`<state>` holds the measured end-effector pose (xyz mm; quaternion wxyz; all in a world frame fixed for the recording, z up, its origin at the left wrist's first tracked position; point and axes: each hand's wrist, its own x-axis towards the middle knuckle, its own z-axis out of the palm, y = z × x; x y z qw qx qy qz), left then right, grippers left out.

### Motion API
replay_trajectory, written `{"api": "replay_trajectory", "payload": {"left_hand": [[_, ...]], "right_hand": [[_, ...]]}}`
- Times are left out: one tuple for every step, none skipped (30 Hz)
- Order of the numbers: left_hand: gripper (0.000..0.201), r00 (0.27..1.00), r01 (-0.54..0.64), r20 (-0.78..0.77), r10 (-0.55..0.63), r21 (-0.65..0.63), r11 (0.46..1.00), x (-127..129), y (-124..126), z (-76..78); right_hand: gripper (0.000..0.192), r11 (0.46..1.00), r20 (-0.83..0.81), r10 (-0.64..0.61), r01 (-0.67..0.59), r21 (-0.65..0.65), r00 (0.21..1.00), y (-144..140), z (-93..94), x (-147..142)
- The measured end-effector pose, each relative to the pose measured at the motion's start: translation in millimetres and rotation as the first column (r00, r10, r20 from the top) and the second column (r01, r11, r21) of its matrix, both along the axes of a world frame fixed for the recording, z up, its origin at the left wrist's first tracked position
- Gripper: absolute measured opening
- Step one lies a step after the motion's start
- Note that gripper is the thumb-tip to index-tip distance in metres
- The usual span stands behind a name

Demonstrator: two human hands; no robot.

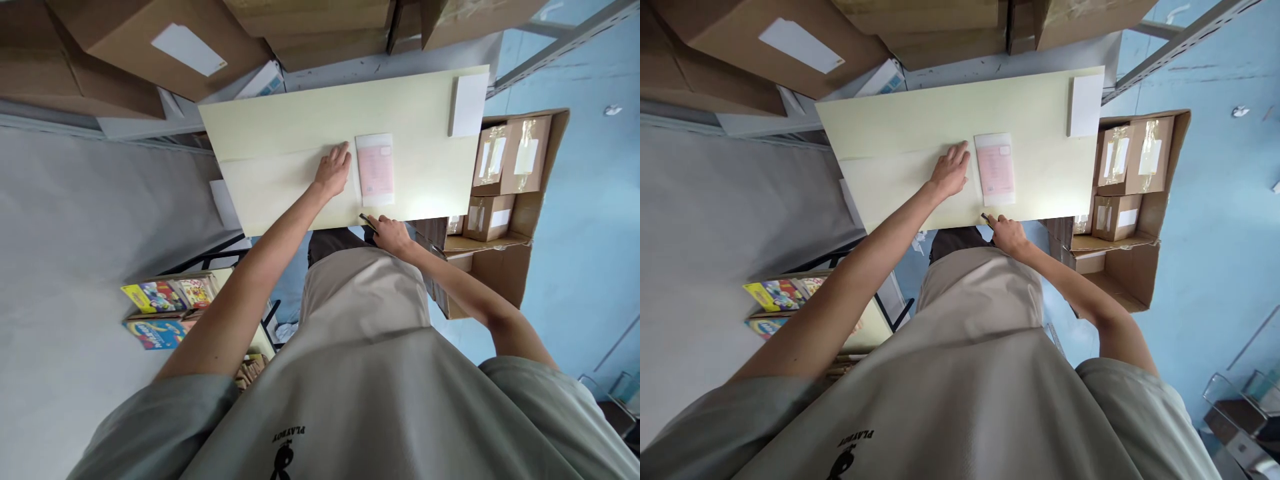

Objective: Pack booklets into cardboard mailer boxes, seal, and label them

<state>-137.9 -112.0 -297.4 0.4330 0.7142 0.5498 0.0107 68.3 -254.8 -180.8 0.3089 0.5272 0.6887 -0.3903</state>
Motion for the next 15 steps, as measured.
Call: {"api": "replay_trajectory", "payload": {"left_hand": [[0.085,1.000,0.005,-0.014,-0.005,0.001,1.000,1.2,-0.2,-0.3],[0.082,1.000,0.009,-0.025,-0.009,0.005,1.000,2.5,-0.7,0.1],[0.080,0.999,0.013,-0.035,-0.012,0.013,1.000,3.9,-1.4,1.6],[0.078,0.999,0.019,-0.046,-0.017,0.024,1.000,5.4,-2.3,4.3],[0.076,0.998,0.026,-0.062,-0.024,0.039,0.999,6.9,-3.1,8.3],[0.075,0.996,0.040,-0.083,-0.035,0.053,0.998,8.6,-3.5,13.5],[0.073,0.992,0.060,-0.114,-0.052,0.065,0.996,10.4,-3.2,19.8],[0.071,0.987,0.078,-0.149,-0.067,0.074,0.994,12.5,-1.7,27.3],[0.067,0.981,0.094,-0.176,-0.080,0.072,0.993,15.1,1.4,35.6],[0.063,0.976,0.119,-0.193,-0.104,0.065,0.991,18.3,6.3,45.1],[0.059,0.971,0.144,-0.205,-0.127,0.072,0.987,22.3,13.0,55.7],[0.055,0.966,0.162,-0.216,-0.139,0.093,0.982,27.5,21.6,67.8],[0.052,0.964,0.180,-0.218,-0.149,0.128,0.975,33.8,31.7,81.7],[0.048,0.965,0.193,-0.210,-0.155,0.177,0.965,41.5,42.9,97.5],[0.045,0.970,0.199,-0.185,-0.157,0.238,0.951,50.3,54.8,115.3]], "right_hand": [[0.076,1.000,-0.019,-0.007,0.007,0.010,1.000,-0.8,4.3,3.2],[0.076,0.999,-0.035,-0.020,0.021,0.030,0.999,-1.4,9.3,7.1],[0.076,0.997,-0.045,-0.041,0.043,0.060,0.998,-1.6,14.6,11.5],[0.076,0.993,-0.050,-0.065,0.069,0.092,0.997,-1.3,20.2,16.7],[0.075,0.987,-0.054,-0.090,0.097,0.127,0.994,-0.3,25.8,22.7],[0.075,0.977,-0.063,-0.120,0.129,0.168,0.991,1.7,31.2,29.4],[0.075,0.961,-0.078,-0.154,0.167,0.218,0.985,4.8,36.3,36.8],[0.075,0.937,-0.102,-0.191,0.212,0.276,0.976,9.4,41.1,44.9],[0.075,0.905,-0.133,-0.230,0.262,0.336,0.964,15.7,45.8,53.6],[0.073,0.863,-0.168,-0.268,0.314,0.395,0.949,23.9,50.6,62.7],[0.070,0.814,-0.204,-0.303,0.364,0.452,0.931,34.2,56.0,71.9],[0.067,0.759,-0.240,-0.330,0.408,0.508,0.913,46.6,62.1,81.1],[0.064,0.694,-0.279,-0.346,0.445,0.566,0.896,61.3,69.3,90.1],[0.060,0.619,-0.323,-0.349,0.475,0.626,0.880,78.0,77.7,98.6],[0.058,0.531,-0.370,-0.334,0.498,0.686,0.867,96.7,87.1,106.6]]}}
